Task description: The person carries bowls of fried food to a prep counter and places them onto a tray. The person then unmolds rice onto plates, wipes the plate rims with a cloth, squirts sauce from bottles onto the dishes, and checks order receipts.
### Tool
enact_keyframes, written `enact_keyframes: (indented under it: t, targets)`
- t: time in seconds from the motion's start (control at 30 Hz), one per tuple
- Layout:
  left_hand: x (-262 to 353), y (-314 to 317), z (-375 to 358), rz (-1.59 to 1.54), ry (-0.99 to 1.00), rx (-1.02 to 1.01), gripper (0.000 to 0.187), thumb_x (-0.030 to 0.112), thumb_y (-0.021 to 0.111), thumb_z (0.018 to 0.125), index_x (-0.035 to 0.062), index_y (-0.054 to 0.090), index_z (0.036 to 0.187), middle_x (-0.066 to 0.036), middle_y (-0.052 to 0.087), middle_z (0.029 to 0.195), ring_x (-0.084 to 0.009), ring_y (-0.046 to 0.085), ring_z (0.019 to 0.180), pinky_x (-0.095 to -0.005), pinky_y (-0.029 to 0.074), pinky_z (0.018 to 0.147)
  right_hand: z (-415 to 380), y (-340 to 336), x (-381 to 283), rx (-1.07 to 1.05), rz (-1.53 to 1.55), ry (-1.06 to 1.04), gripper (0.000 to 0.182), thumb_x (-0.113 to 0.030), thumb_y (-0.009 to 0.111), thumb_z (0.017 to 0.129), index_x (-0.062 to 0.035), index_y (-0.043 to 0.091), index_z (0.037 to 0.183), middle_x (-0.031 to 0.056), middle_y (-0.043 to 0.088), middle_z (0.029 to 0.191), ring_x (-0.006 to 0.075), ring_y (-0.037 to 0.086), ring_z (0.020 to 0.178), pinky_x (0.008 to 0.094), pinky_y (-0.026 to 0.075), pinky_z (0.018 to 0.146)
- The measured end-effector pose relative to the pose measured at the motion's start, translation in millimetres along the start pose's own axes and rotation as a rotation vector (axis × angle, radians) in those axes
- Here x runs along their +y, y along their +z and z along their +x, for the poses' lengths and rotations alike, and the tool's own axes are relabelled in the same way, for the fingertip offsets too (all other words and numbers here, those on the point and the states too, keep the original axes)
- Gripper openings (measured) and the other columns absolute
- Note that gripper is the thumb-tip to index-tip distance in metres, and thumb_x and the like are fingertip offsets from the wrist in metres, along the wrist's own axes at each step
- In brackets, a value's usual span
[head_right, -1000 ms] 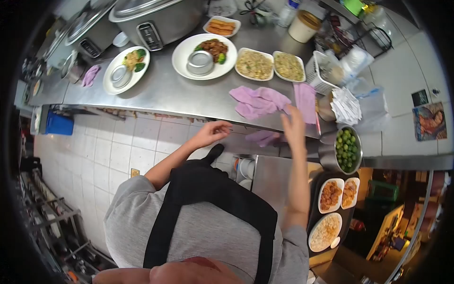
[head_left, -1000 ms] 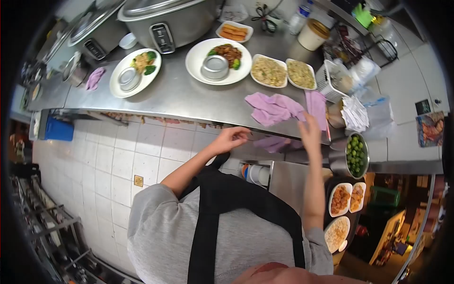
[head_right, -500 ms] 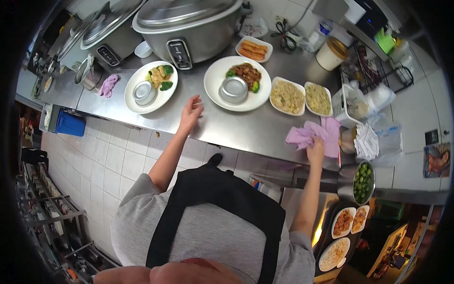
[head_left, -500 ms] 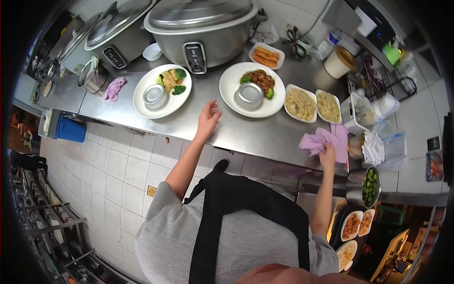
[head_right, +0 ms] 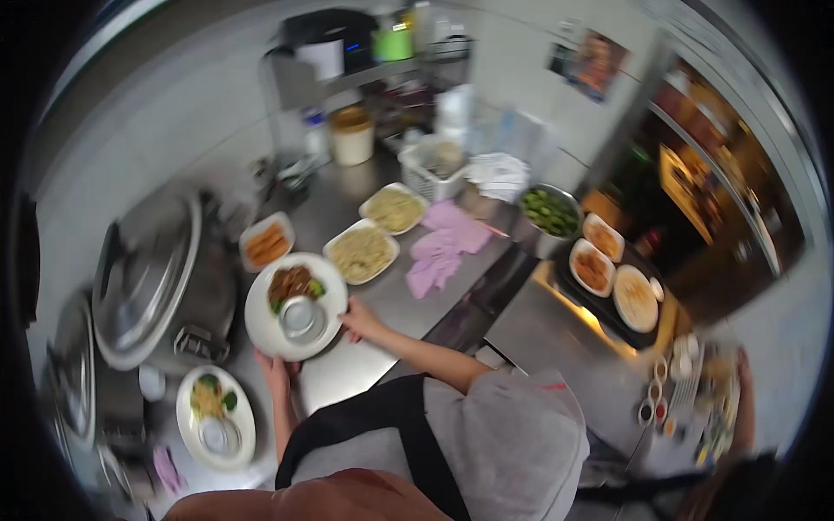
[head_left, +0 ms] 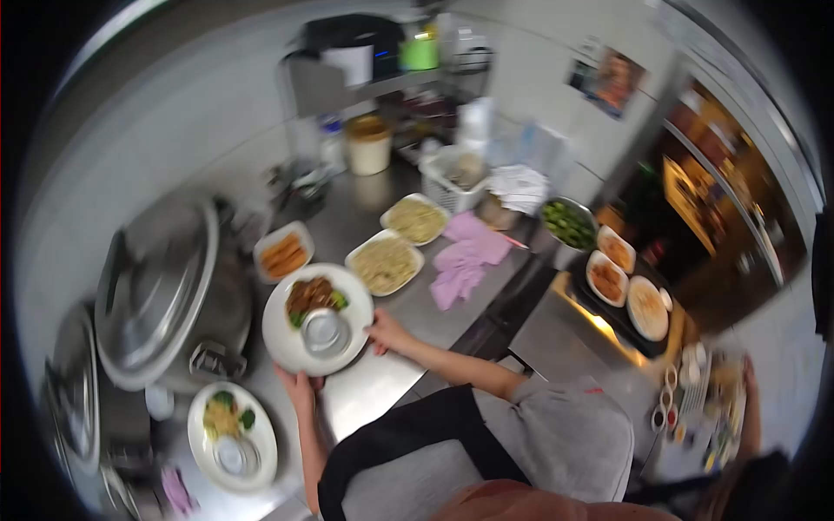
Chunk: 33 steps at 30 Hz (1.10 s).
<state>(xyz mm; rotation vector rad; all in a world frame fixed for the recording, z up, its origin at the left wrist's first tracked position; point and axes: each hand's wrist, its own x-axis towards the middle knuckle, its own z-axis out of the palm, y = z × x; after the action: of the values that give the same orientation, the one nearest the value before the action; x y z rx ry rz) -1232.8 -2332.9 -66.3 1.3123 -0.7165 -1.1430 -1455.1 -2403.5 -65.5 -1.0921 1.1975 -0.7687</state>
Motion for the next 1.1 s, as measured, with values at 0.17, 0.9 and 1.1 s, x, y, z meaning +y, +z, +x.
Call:
enact_keyframes:
  t: [0.17,0.9,1.1]
  targets:
    - [-2,2,-43,0.073,-0.022,0.004,0.076,0.003,0.040,0.079,0.0204,-0.005,0.138,-0.013,0.053,0.095,-0.0143,0.051,0.047,-0.0234,0.040,0.040,-11,-11,-7,-0.031,-0.104,-0.075,0.029,-0.007,0.050,0.077,0.0040,0.036,0.100,0.0097,0.053,0.064,0.0138,0.053,0.041,0.0243,0.042,0.032]
    - [32,40,-34,1.016,0.935,-0.262,0.039,0.020,0.071,0.055,0.0014,0.049,0.082,-0.023,0.043,0.120,-0.0414,0.039,0.111,-0.0468,0.033,0.093,-66,42,-26,-0.103,-1.253,-0.918,0.016,-0.018,0.053,0.072,-0.0074,0.059,0.083,0.0042,0.054,0.092,0.0211,0.046,0.093,0.0488,0.027,0.086]
    - [32,39,-17,0.927,0.814,-0.399,0.025,0.013,0.068,0.056,-0.0011,0.055,0.072,-0.020,0.045,0.114,-0.0370,0.040,0.108,-0.0411,0.035,0.091,-57,46,-24,0.006,-1.229,-1.032,0.016,-0.017,0.051,0.072,-0.0063,0.061,0.080,0.0067,0.055,0.092,0.0226,0.045,0.094,0.0565,0.023,0.089]
